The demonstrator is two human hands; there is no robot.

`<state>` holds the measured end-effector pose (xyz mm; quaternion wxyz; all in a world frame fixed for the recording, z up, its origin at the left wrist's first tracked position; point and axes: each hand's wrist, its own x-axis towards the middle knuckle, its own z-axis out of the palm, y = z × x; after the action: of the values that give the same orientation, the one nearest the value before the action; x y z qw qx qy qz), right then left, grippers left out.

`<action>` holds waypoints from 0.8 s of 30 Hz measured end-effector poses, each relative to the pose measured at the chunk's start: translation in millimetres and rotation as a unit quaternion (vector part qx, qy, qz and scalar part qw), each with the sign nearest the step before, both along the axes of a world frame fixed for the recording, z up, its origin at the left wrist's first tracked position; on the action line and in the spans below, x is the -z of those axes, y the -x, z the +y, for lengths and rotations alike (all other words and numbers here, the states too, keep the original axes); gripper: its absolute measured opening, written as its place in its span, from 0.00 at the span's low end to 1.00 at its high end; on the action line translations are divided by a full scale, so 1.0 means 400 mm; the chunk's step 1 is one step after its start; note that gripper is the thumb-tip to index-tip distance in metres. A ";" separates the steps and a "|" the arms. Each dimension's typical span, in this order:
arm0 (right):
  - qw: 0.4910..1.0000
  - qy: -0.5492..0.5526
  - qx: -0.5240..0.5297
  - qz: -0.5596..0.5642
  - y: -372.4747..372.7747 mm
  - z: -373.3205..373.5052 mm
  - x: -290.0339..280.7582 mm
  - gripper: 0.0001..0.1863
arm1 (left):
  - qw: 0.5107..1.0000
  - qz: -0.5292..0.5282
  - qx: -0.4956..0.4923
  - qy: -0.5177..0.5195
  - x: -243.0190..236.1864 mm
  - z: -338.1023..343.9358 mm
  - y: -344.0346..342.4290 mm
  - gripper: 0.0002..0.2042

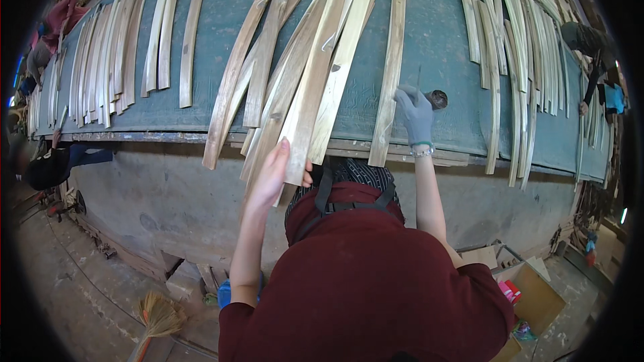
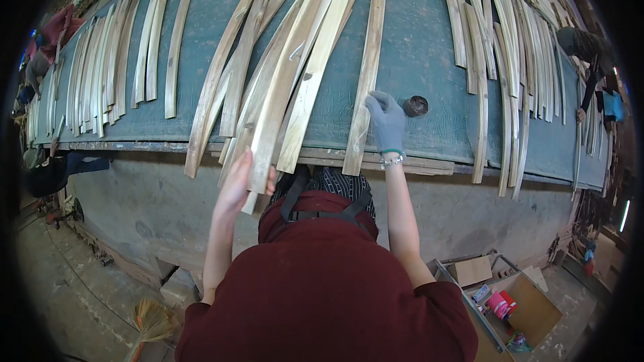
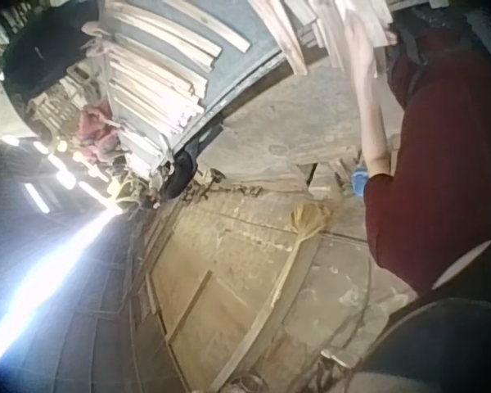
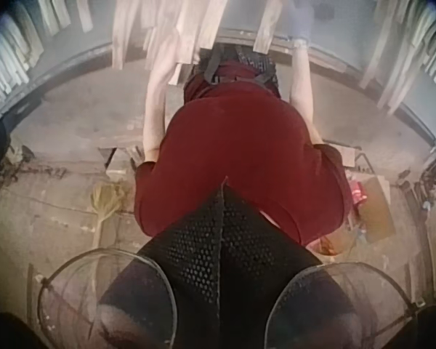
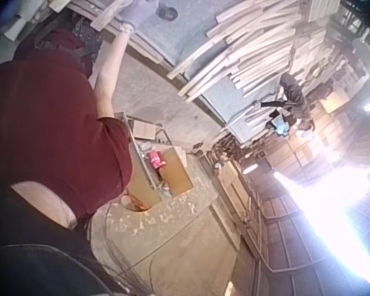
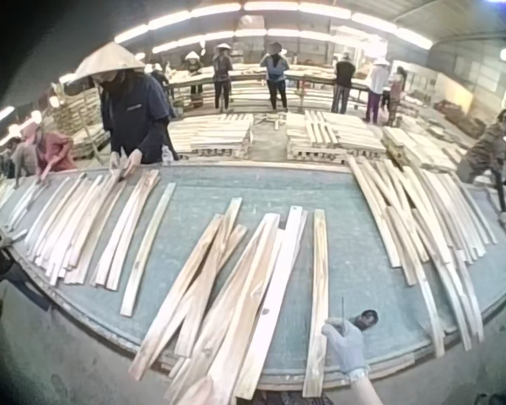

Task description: Apply wood filler to cracks and knots in wood strips using a small putty knife or spatula.

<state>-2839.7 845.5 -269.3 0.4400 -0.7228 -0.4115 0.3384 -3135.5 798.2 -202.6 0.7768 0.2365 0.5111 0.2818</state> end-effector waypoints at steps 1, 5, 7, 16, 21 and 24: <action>0.994 -0.032 -0.030 0.101 0.024 0.012 -0.024 0.16 | 1.000 -0.013 0.002 0.002 0.003 -0.009 -0.015 0.23; 0.953 0.122 -0.117 0.253 0.136 0.049 -0.113 0.21 | 0.997 -0.056 -0.010 0.061 0.006 -0.027 -0.061 0.25; 0.950 0.096 -0.137 0.263 0.186 0.054 -0.087 0.22 | 0.990 -0.083 -0.029 0.107 -0.003 -0.029 -0.079 0.24; 0.942 0.099 -0.079 0.311 0.280 0.058 -0.120 0.22 | 0.936 -0.336 -0.001 0.103 0.066 -0.071 -0.082 0.22; 0.922 0.069 -0.055 0.376 0.280 0.072 -0.170 0.23 | 0.967 -0.248 0.038 0.034 0.058 -0.046 -0.097 0.22; 0.934 0.070 -0.056 0.345 0.282 0.085 -0.197 0.22 | 0.985 -0.172 0.024 0.006 0.059 -0.042 -0.115 0.22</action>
<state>-2952.5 879.3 -190.5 0.4834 -0.5668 -0.2493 0.6188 -3089.5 781.3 -226.3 0.8612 0.1920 0.3656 0.2962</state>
